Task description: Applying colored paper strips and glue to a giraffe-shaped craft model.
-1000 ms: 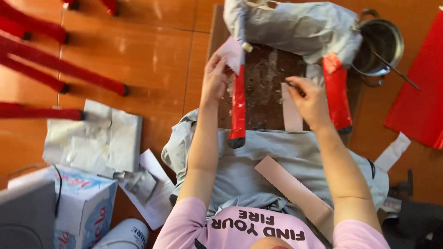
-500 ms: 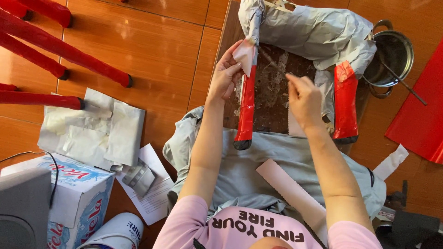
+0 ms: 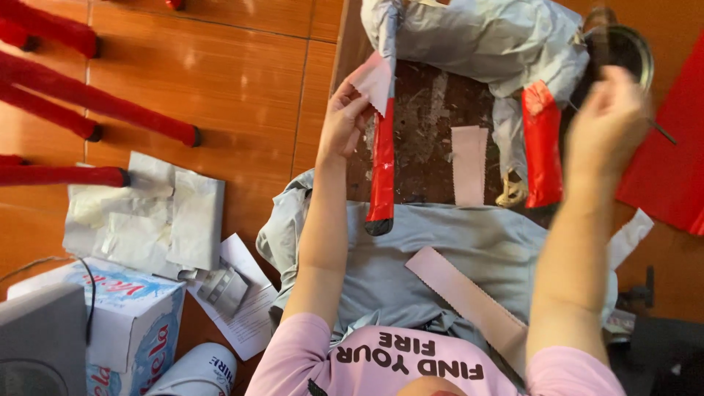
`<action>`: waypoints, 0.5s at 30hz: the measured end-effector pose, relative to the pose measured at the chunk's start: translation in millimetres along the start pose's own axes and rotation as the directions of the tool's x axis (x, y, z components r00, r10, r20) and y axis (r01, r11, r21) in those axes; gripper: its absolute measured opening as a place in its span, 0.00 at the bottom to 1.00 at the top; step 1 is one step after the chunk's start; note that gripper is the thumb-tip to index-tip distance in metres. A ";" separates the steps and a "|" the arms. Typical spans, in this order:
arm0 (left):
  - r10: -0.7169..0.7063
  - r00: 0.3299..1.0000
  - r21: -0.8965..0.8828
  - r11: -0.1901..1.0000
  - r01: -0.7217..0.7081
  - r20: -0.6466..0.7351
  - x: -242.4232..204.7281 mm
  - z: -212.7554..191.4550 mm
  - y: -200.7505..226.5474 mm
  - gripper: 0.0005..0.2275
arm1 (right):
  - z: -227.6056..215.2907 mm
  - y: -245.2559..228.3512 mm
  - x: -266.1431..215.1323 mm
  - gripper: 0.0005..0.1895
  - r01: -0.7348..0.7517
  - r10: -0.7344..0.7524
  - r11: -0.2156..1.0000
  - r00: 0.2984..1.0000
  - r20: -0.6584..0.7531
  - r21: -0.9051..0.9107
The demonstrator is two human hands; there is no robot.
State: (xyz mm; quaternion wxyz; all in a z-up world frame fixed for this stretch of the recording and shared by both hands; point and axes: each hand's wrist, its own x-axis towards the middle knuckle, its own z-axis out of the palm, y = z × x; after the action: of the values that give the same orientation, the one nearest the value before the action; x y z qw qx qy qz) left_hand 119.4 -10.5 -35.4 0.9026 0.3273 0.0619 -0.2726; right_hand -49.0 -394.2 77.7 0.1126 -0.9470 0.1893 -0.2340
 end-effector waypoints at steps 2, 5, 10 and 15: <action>-0.011 0.999 -0.012 1.000 0.011 0.030 0.0 0.3 1.0 0.18 | -17.4 49.4 2.3 0.09 -0.032 0.056 0.957 0.996 0.075 -0.288; -0.013 0.999 -0.005 1.000 0.013 0.049 -5.7 8.3 8.4 0.17 | -16.6 116.6 -7.7 0.11 0.026 0.114 0.785 0.976 0.185 -0.619; -0.027 0.998 0.058 0.998 0.024 0.057 -15.8 21.6 19.5 0.19 | -28.9 -16.1 -0.2 0.15 0.223 -0.192 0.871 0.975 0.114 -0.438; 0.035 0.988 -0.002 0.999 -0.036 0.153 -11.3 2.6 8.6 0.24 | 43.9 -144.5 -28.0 0.11 -0.209 -0.043 0.932 0.748 0.662 0.296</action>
State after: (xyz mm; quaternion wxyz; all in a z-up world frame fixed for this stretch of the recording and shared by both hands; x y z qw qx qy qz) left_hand 114.3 -1.5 -25.3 0.9094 0.3066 -0.0135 -0.2809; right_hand -6.5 -246.7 72.1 0.3500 -0.9226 0.1351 0.0900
